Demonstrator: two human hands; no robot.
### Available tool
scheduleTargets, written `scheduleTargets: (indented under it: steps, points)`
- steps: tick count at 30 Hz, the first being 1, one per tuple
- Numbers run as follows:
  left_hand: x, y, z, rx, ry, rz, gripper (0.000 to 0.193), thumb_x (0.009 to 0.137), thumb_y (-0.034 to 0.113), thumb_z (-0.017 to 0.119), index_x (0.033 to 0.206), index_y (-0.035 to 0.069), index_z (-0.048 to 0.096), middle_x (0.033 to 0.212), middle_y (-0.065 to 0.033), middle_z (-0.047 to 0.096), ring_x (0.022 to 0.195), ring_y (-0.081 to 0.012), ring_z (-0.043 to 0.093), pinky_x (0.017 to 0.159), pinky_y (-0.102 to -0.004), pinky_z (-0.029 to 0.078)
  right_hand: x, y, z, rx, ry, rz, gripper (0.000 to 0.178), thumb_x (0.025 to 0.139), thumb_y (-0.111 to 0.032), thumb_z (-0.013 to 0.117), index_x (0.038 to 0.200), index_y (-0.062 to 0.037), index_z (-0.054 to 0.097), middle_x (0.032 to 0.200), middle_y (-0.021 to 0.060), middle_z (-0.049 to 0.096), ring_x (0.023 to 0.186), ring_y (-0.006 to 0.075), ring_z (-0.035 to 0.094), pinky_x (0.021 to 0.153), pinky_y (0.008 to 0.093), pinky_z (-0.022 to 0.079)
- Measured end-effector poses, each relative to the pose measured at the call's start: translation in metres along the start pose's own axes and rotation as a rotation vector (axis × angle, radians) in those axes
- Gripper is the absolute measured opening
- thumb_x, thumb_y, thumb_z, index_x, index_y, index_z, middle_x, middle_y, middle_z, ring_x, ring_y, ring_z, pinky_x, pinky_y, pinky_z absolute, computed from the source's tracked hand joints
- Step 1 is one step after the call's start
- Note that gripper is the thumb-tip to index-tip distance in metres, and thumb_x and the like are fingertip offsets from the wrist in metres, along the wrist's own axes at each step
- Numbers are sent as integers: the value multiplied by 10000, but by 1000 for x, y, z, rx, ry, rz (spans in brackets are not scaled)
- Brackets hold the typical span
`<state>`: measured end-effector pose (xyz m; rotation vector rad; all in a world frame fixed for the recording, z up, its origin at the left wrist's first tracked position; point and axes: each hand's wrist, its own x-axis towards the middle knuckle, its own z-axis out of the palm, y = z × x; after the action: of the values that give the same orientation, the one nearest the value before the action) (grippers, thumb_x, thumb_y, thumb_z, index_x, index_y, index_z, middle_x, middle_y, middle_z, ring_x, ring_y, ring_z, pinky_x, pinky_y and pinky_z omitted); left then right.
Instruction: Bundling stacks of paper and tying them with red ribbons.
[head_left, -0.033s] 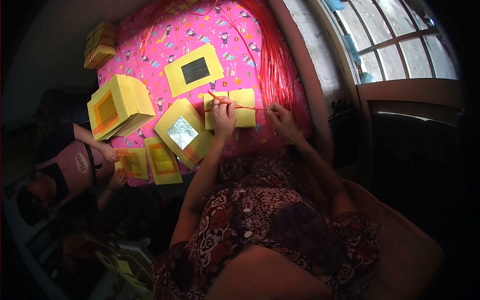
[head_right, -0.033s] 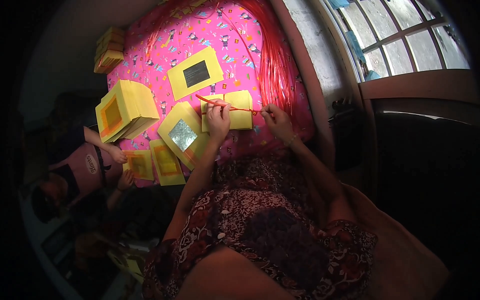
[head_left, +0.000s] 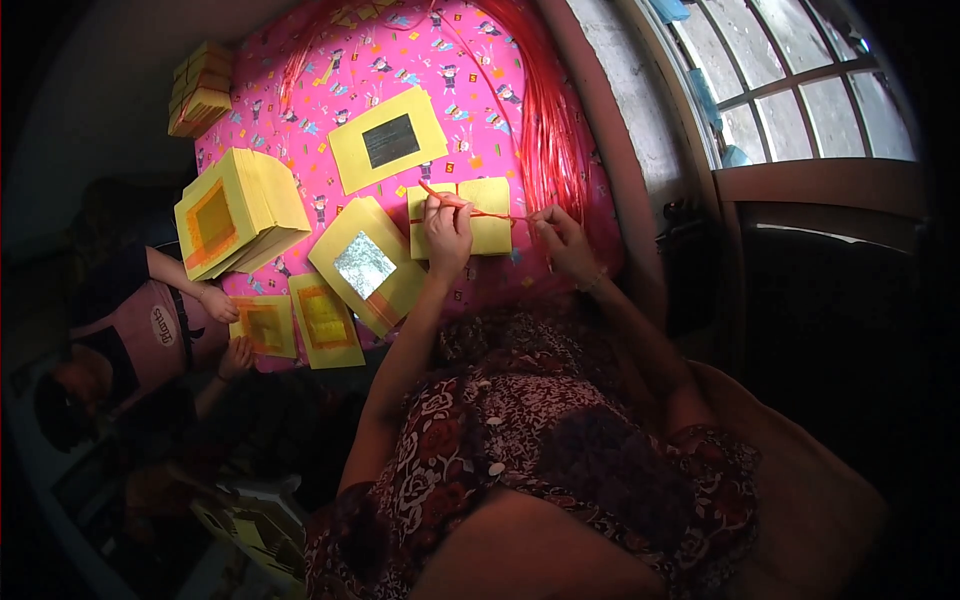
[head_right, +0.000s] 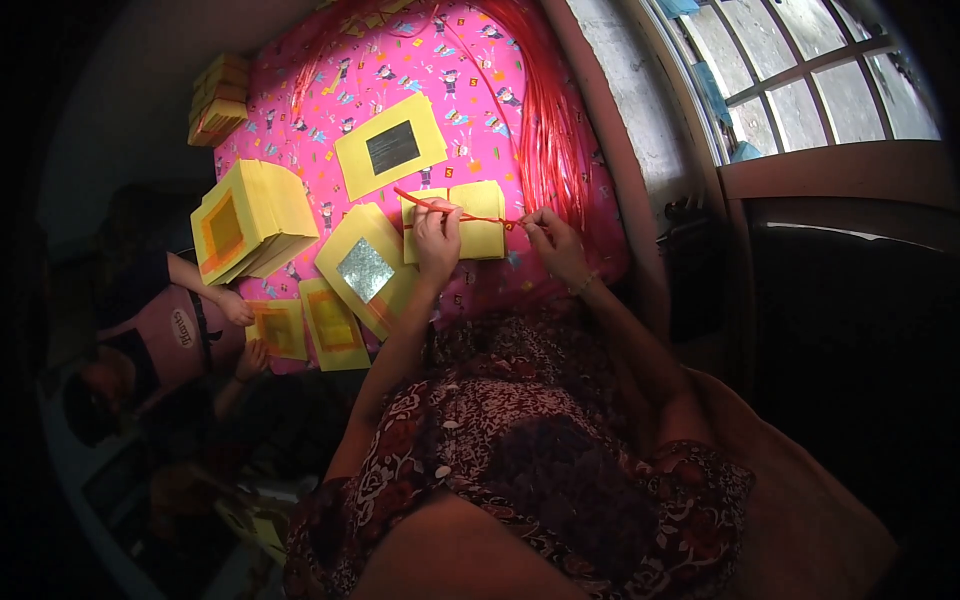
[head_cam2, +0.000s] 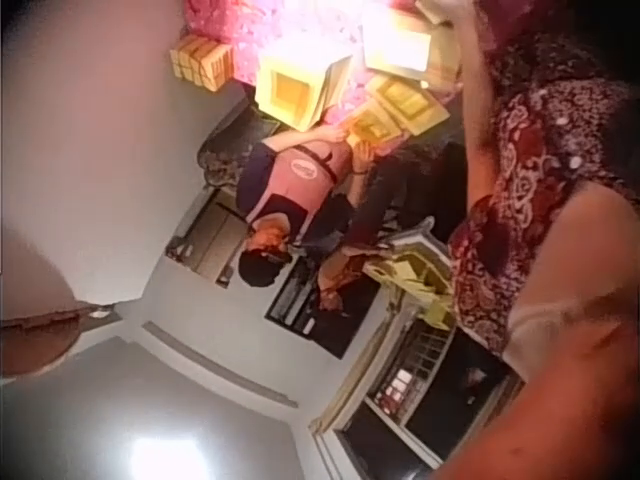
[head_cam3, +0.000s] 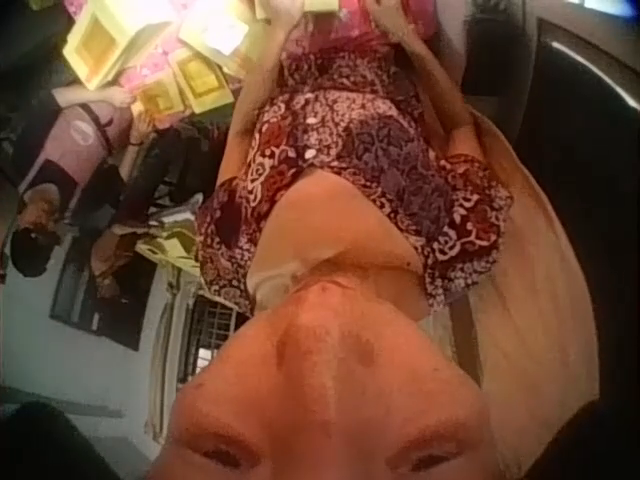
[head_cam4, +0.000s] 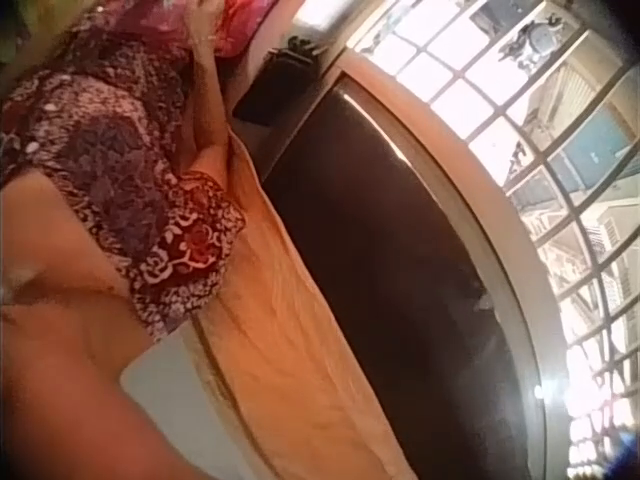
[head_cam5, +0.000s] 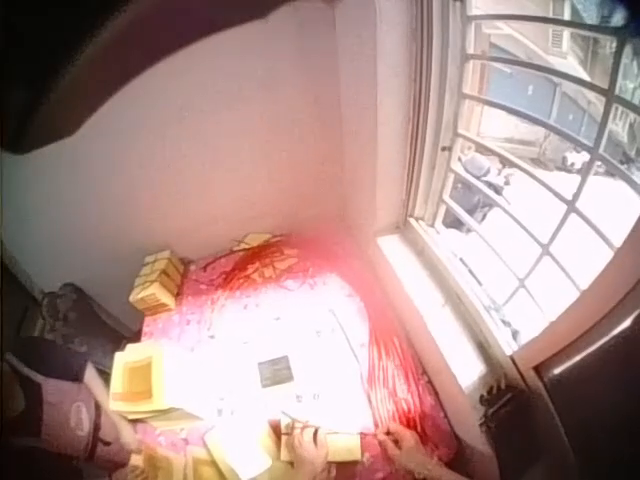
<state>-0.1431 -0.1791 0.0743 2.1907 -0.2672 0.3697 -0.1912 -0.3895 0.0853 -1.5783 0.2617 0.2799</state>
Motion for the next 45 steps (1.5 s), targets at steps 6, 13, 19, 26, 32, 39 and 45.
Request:
scheduleTargets:
  steps: [6,13,19,26,32,39,45]
  points:
    - [1,9,3,56,41,14,112,829,115,632,809,6,615,856,-121,589,852,-306,538,772,-388,428,3,19,5,58,94,-181,140,912,-129,597,833,-34,531,662,-45,475,614,23,417,538,208,356]
    - [1,12,2,20,41,-43,111,843,123,628,804,20,614,826,-115,595,851,-295,546,828,-398,395,3,-9,11,-294,127,-194,225,813,-201,738,830,-35,588,540,-51,430,494,13,365,431,224,295]
    - [-2,9,2,20,-17,-12,92,838,111,627,813,25,608,812,-108,596,848,-289,551,822,-389,397,14,19,5,-215,33,-147,176,836,-198,712,830,-30,661,583,-27,526,534,12,433,458,228,328]
    - [6,15,-6,-23,-93,-48,87,850,100,609,833,15,614,835,-98,630,833,-276,592,783,-368,445,27,54,4,44,-23,-67,189,865,-182,684,787,-12,656,687,-44,589,667,25,511,605,208,422]
    - [19,14,-20,-249,-402,-176,117,922,97,545,885,12,617,961,-100,678,919,-195,626,817,-302,477,34,62,5,193,-93,-16,186,872,-160,673,784,4,656,738,-22,625,714,38,550,653,214,458]
    - [30,1,-15,-766,-710,-258,159,974,90,459,897,-6,559,949,-120,673,1011,-207,630,905,-324,484,34,59,5,157,-115,49,173,880,-148,662,790,0,661,753,-23,625,725,39,551,663,211,462]
    - [29,-1,-11,-803,-710,-285,149,968,96,476,890,-15,537,814,-86,642,938,-185,638,851,-303,501,37,59,3,161,-123,25,199,877,-177,672,774,-7,653,713,-58,579,682,25,504,605,201,418]
